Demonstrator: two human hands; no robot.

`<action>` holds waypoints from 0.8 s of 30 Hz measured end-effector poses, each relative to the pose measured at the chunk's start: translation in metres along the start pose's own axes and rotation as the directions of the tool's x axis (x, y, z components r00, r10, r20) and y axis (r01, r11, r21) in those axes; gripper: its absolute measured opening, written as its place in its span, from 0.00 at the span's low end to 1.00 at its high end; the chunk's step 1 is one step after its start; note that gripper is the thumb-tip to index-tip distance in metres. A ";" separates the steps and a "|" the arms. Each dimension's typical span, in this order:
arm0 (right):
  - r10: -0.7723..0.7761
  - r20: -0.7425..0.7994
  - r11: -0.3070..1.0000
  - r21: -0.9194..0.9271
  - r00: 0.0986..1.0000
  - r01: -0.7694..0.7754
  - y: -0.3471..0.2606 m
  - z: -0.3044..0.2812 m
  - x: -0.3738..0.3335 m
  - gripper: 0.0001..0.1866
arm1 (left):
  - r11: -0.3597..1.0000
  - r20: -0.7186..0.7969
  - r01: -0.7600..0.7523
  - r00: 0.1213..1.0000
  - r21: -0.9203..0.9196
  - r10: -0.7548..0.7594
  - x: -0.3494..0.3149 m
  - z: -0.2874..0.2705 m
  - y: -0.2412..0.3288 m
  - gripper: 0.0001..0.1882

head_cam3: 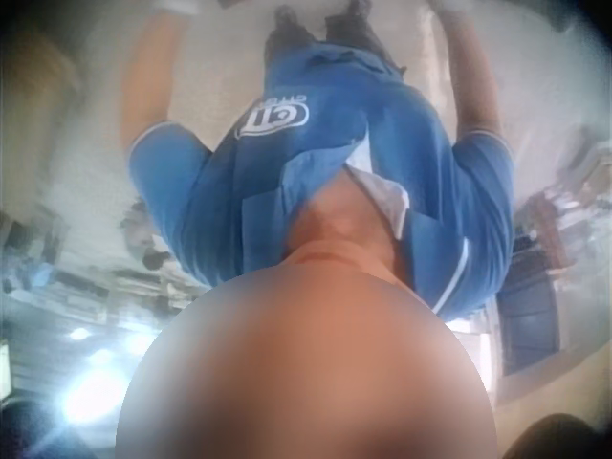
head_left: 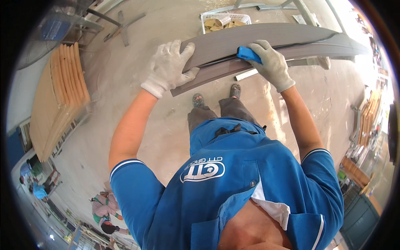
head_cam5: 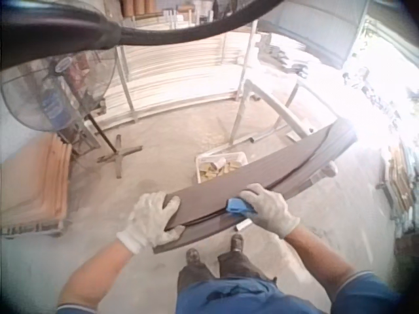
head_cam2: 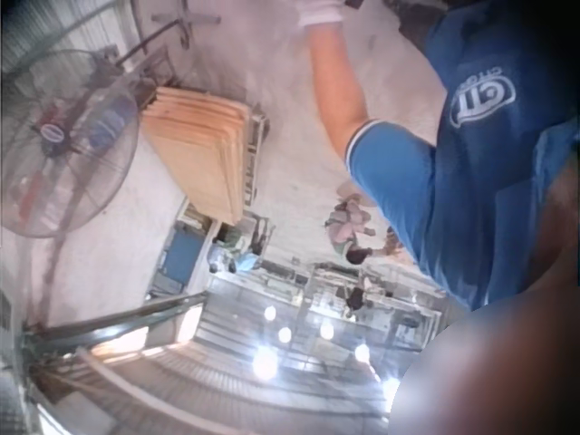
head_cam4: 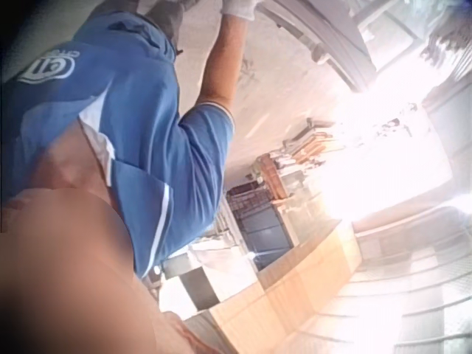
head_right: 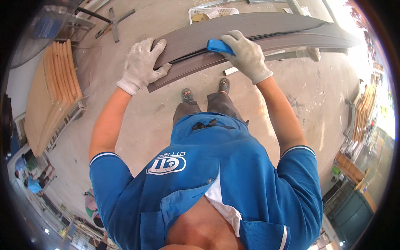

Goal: The person inserts a black rubber seal into a groove on a long gray panel using a blue-handled tool. They repeatedly press the seal along the groove and adjust the panel's position on a workbench.

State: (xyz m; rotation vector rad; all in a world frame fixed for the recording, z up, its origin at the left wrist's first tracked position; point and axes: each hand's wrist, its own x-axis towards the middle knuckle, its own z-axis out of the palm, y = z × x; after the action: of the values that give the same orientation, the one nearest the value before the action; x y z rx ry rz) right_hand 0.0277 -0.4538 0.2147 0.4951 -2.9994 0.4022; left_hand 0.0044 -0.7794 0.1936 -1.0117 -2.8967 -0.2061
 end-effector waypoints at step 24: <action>-0.041 -0.102 0.995 -0.091 0.994 0.032 0.011 0.023 -0.020 0.15 | 0.988 0.050 0.053 0.998 -0.146 -0.047 0.037 -0.002 0.037 0.27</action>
State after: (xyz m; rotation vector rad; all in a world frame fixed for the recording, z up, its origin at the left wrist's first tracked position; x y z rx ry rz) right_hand 0.0427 -0.4436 0.1875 0.5038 -2.8889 0.2801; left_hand -0.0014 -0.7286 0.2031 -0.9769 -2.9883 -0.4103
